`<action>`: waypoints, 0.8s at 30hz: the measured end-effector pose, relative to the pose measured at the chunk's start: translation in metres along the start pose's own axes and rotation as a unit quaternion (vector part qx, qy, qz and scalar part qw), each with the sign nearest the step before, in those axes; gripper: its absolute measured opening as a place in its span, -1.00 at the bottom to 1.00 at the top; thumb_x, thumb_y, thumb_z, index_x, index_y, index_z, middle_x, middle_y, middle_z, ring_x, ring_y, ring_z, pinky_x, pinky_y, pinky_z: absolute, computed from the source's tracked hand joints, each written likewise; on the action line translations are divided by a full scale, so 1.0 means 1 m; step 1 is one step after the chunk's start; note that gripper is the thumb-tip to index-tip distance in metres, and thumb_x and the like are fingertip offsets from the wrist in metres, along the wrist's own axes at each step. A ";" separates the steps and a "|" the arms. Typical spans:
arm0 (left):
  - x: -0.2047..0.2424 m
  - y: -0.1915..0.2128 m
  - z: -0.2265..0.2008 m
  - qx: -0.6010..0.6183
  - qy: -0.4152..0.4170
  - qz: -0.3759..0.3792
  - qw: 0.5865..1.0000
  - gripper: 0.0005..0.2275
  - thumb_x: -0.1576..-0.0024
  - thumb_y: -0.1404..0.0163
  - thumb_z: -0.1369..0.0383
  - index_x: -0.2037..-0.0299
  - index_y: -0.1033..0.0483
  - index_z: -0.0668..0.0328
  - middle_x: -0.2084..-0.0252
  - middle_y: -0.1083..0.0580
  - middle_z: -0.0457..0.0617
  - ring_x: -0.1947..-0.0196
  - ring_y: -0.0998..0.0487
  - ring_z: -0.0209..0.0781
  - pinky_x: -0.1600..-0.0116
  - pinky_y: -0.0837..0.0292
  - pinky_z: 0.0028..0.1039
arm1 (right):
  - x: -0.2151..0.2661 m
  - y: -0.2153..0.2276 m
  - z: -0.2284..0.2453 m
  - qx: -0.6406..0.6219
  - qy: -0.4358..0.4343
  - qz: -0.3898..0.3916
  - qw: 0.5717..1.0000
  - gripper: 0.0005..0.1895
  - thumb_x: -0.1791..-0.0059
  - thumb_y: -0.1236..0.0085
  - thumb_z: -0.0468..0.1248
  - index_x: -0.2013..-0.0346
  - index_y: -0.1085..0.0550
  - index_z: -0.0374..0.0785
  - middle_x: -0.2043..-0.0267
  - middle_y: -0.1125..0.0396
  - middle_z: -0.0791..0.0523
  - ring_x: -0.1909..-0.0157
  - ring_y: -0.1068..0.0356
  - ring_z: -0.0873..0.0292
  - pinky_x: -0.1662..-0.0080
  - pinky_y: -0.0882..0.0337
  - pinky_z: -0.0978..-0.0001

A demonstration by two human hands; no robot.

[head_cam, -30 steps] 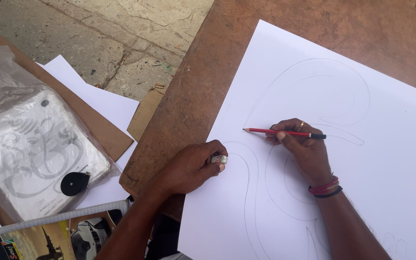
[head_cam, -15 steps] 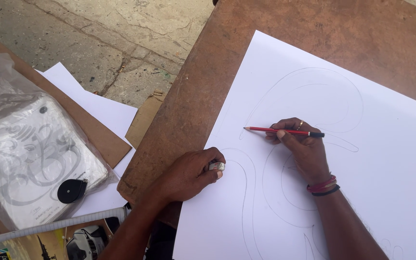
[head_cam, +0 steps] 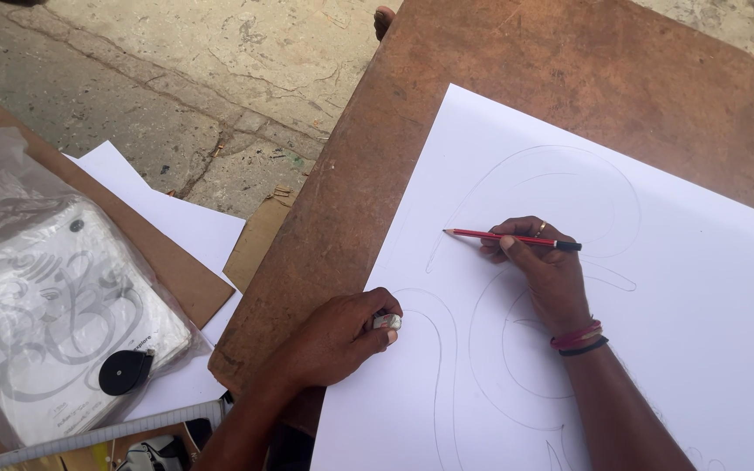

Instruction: Sketching a religious symbol on a large white sheet of paper using a pencil.

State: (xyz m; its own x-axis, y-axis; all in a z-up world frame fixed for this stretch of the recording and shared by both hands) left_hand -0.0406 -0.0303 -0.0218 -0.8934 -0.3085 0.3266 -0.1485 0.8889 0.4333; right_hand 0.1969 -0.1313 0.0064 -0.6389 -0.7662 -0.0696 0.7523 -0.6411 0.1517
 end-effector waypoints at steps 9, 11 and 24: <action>0.000 0.002 -0.004 -0.007 -0.020 -0.007 1.000 -0.80 -0.16 -0.05 0.27 0.09 -0.51 0.16 0.41 -0.49 0.00 0.41 -0.47 -0.21 0.27 -0.37 -0.32 | -0.012 0.007 0.004 -0.005 -0.003 -0.036 0.999 -0.85 -0.10 -0.09 -0.32 0.10 -0.50 -0.35 0.19 -0.51 0.03 0.13 -0.50 0.20 0.05 -0.49 0.36; 0.000 0.002 -0.002 -0.005 0.000 -0.001 1.000 -0.79 -0.16 -0.05 0.26 0.08 -0.50 0.16 0.40 -0.48 0.00 0.41 -0.47 -0.21 0.27 -0.37 -0.31 | -0.016 0.009 0.003 -0.019 0.003 -0.037 0.999 -0.85 -0.10 -0.08 -0.32 0.10 -0.50 -0.34 0.19 -0.51 0.04 0.13 -0.51 0.21 0.05 -0.50 0.37; 0.001 0.001 -0.001 0.014 -0.003 0.002 1.000 -0.79 -0.14 -0.06 0.28 0.10 -0.50 0.16 0.40 -0.49 -0.02 0.40 -0.48 -0.21 0.27 -0.38 -0.33 | -0.027 0.022 -0.002 -0.012 0.011 -0.063 0.998 -0.84 -0.11 -0.09 -0.32 0.08 -0.52 -0.36 0.21 -0.50 0.02 0.15 -0.45 0.20 0.05 -0.47 0.36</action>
State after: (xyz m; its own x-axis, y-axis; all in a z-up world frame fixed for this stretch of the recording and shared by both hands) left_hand -0.0414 -0.0302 -0.0207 -0.8961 -0.3038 0.3237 -0.1571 0.8990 0.4089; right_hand 0.2311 -0.1253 0.0095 -0.7255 -0.6795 -0.1090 0.6694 -0.7336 0.1173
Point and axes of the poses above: each hand's wrist, its own x-axis away from the middle knuckle, its own y-axis out of the back of the hand, z = x × y, the point moved 10 cm from there along -x, towards the middle knuckle
